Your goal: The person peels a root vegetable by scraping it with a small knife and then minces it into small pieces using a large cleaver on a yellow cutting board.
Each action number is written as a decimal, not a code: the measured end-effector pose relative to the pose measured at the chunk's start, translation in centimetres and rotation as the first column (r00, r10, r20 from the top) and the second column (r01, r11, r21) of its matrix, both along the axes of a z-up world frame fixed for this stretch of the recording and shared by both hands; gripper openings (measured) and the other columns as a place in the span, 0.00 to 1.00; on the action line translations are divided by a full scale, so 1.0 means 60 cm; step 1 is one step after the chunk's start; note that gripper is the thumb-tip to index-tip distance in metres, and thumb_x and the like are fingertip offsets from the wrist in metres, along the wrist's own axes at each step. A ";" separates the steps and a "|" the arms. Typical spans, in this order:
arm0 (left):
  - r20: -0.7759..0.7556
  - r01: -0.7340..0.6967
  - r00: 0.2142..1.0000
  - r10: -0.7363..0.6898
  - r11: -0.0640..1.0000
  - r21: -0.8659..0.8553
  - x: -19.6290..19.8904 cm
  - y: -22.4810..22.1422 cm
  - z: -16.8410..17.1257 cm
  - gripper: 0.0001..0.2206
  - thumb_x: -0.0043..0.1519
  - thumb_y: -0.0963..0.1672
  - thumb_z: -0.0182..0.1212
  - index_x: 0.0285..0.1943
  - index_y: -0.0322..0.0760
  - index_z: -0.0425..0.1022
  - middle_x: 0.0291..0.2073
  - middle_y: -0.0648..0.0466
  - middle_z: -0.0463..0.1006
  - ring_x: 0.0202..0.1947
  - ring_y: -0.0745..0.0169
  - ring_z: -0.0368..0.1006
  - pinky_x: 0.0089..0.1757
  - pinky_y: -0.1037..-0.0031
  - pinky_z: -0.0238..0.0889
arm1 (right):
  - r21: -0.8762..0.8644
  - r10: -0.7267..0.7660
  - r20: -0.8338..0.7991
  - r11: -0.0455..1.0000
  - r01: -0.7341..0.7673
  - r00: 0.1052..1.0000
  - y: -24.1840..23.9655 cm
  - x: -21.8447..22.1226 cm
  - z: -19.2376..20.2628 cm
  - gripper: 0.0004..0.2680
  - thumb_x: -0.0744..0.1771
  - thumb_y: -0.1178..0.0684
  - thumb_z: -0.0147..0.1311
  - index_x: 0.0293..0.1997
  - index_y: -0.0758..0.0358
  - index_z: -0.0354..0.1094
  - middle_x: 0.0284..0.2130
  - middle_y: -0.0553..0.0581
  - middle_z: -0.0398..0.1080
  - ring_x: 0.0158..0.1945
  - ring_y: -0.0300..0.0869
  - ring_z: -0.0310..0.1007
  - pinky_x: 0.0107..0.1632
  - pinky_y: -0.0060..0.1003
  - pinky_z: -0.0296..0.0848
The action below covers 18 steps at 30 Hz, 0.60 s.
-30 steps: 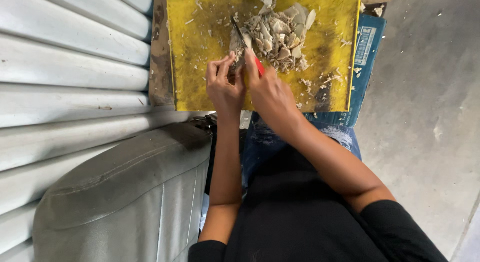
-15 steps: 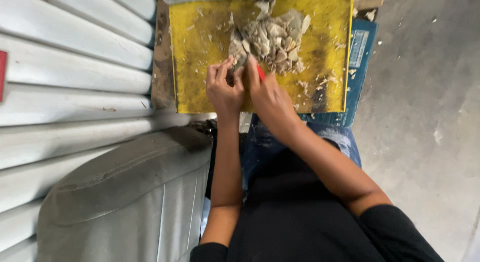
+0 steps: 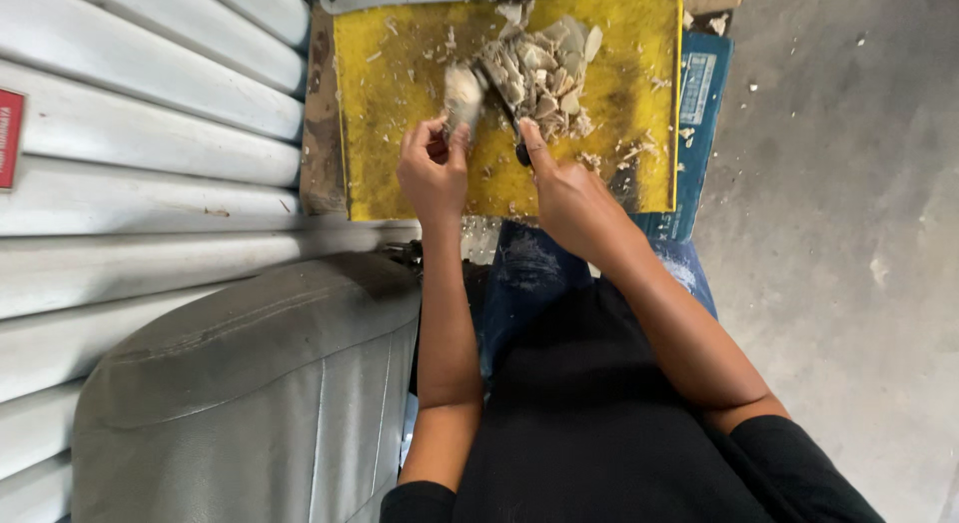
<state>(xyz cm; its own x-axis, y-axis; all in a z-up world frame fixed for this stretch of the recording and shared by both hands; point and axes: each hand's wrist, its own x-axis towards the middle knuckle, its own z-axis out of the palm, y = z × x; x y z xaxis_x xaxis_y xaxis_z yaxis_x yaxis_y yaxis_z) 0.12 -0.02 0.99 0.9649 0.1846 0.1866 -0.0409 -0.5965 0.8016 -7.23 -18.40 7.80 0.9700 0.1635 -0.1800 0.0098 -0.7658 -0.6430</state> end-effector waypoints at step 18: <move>-0.106 0.044 0.994 -0.033 0.993 0.109 0.009 0.004 -0.012 0.20 0.62 0.51 0.67 0.64 0.52 0.78 0.34 0.54 0.72 0.32 0.61 0.69 0.36 0.70 0.66 | -0.103 0.009 -0.075 0.995 -0.017 0.997 0.061 0.069 -0.045 0.30 0.67 0.67 0.38 0.80 0.60 0.29 0.41 0.81 0.68 0.28 0.60 0.76 0.29 0.52 0.78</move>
